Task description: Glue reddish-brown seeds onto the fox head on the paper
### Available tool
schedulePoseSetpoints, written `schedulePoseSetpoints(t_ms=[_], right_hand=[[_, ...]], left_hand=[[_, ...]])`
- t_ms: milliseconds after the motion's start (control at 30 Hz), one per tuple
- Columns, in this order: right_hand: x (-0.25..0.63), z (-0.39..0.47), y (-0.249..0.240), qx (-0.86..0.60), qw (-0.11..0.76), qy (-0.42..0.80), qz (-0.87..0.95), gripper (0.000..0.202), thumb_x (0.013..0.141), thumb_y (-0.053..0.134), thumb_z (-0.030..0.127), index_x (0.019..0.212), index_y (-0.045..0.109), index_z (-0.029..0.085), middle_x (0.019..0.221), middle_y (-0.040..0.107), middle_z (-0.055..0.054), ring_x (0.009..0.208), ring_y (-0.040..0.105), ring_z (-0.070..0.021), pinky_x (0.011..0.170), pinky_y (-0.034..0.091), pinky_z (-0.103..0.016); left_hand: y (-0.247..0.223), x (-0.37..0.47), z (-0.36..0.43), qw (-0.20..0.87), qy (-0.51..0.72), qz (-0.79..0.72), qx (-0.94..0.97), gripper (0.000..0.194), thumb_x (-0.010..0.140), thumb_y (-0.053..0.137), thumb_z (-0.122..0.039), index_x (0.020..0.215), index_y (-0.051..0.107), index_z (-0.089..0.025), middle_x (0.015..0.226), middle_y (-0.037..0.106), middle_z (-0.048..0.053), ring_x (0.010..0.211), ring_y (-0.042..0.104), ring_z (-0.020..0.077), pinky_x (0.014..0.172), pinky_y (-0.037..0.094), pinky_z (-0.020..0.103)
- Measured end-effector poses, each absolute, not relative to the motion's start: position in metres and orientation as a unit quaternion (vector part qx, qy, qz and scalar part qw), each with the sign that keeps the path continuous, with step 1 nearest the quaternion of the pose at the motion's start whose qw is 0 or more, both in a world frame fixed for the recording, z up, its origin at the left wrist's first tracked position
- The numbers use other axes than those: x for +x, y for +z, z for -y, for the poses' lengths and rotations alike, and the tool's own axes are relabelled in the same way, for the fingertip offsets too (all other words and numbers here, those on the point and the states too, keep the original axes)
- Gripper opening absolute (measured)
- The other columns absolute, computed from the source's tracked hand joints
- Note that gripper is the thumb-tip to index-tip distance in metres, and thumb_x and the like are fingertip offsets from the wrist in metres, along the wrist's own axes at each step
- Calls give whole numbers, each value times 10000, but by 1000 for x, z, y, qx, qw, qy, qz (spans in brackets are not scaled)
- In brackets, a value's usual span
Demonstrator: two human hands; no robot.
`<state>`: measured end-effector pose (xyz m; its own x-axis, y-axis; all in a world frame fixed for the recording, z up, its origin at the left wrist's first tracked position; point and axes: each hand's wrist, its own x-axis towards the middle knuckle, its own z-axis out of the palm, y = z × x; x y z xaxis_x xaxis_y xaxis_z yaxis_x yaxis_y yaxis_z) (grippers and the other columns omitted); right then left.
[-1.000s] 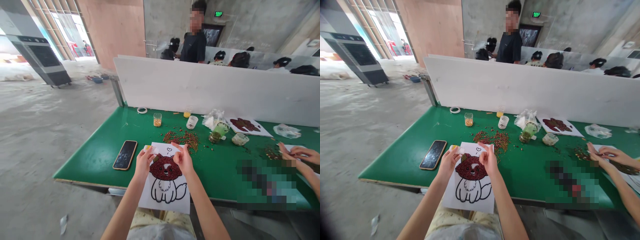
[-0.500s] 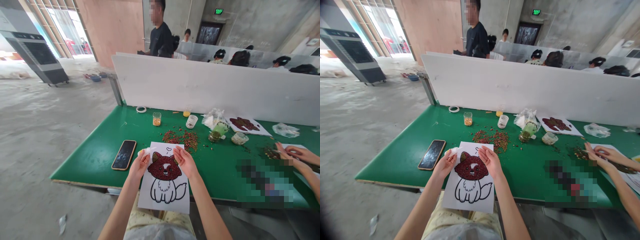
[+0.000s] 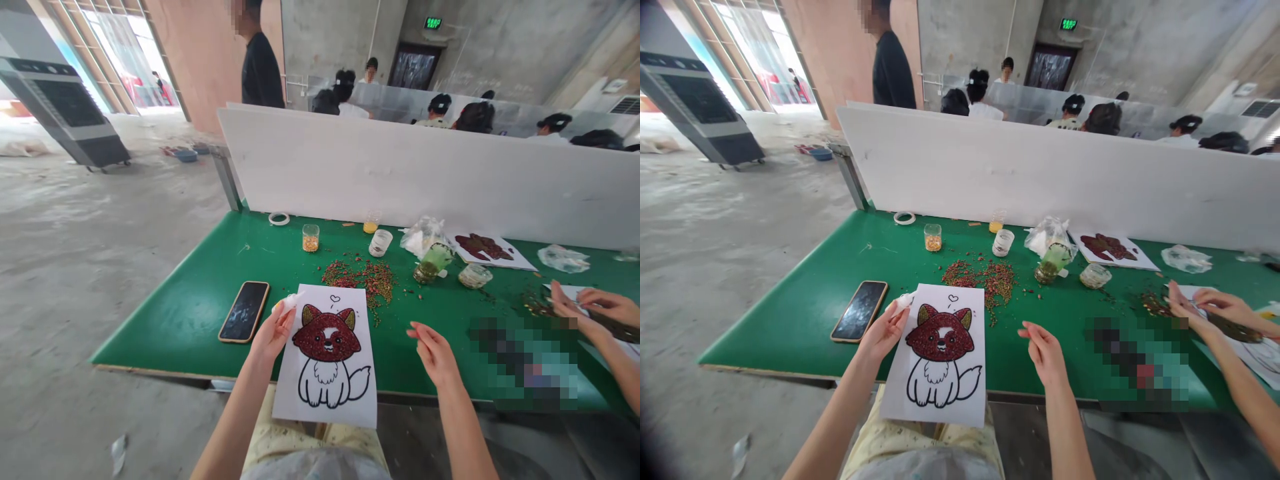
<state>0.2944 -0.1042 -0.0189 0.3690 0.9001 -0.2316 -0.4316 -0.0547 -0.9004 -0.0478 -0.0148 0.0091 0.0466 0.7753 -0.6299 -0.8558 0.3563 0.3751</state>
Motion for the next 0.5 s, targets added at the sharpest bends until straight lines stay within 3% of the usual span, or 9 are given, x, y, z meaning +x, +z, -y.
schedulePoseSetpoints(t_ms=[67, 133, 167, 233, 300, 333, 400, 467, 500], right_hand=[[304, 115, -24, -506, 672, 496, 215, 340, 635, 765, 483, 639, 679, 154, 322, 439, 69, 228, 222, -8, 221, 203, -157], [309, 122, -26, -491, 696, 482, 206, 356, 678, 720, 519, 669, 685, 165, 329, 424, 73, 239, 272, -18, 233, 240, -150], [310, 124, -26, -488, 703, 474, 205, 335, 672, 734, 497, 738, 702, 170, 415, 533, 42, 283, 375, -31, 264, 314, -151], [309, 125, -26, -490, 710, 460, 210, 377, 621, 797, 400, 916, 708, 182, 776, 713, -46, 514, 601, -86, 418, 484, -175], [308, 126, -28, -498, 708, 455, 209, 461, 558, 842, 324, 975, 698, 192, 1016, 702, -81, 695, 665, -134, 533, 544, -208], [307, 126, -28, -507, 701, 457, 206, 453, 542, 850, 319, 950, 702, 188, 974, 712, -80, 630, 654, -124, 483, 527, -203], [305, 126, -30, -525, 688, 462, 195, 338, 564, 832, 389, 786, 701, 169, 624, 684, -21, 350, 487, -54, 290, 369, -163], [304, 126, -30, -523, 688, 466, 187, 365, 644, 748, 513, 617, 642, 165, 343, 466, 63, 227, 258, -12, 216, 192, -148], [303, 124, -29, -517, 693, 466, 189, 399, 674, 706, 551, 597, 628, 167, 315, 419, 74, 222, 233, -12, 217, 180, -147]], left_hand=[[9, -48, 15, 720, 567, -396, -51, 188, 868, 546, -176, 1043, 594, -127, 863, 693, 86, 725, 683, 121, 656, 578, 178], [10, -48, 15, 722, 562, -401, -47, 204, 867, 553, -204, 1049, 594, -123, 867, 693, 92, 709, 683, 121, 643, 579, 177], [11, -48, 15, 725, 557, -403, -44, 212, 868, 553, -220, 1051, 595, -122, 863, 692, 93, 696, 681, 119, 633, 579, 175], [11, -49, 15, 730, 550, -404, -38, 222, 873, 546, -239, 1053, 598, -120, 848, 693, 90, 674, 679, 116, 615, 579, 172], [11, -50, 15, 733, 546, -404, -36, 212, 878, 537, -230, 1045, 604, -118, 833, 695, 86, 666, 679, 115, 611, 579, 170], [11, -50, 15, 733, 546, -405, -37, 197, 879, 532, -213, 1033, 609, -117, 828, 696, 84, 668, 680, 115, 615, 579, 170], [10, -51, 15, 729, 547, -409, -39, 163, 880, 520, -166, 997, 620, -114, 817, 698, 80, 674, 681, 115, 625, 579, 169], [10, -52, 15, 726, 549, -413, -37, 149, 885, 494, -124, 953, 625, -108, 804, 698, 78, 674, 681, 113, 631, 579, 170], [10, -52, 16, 725, 550, -414, -35, 153, 889, 478, -112, 935, 624, -104, 798, 699, 78, 673, 681, 113, 632, 579, 171]])
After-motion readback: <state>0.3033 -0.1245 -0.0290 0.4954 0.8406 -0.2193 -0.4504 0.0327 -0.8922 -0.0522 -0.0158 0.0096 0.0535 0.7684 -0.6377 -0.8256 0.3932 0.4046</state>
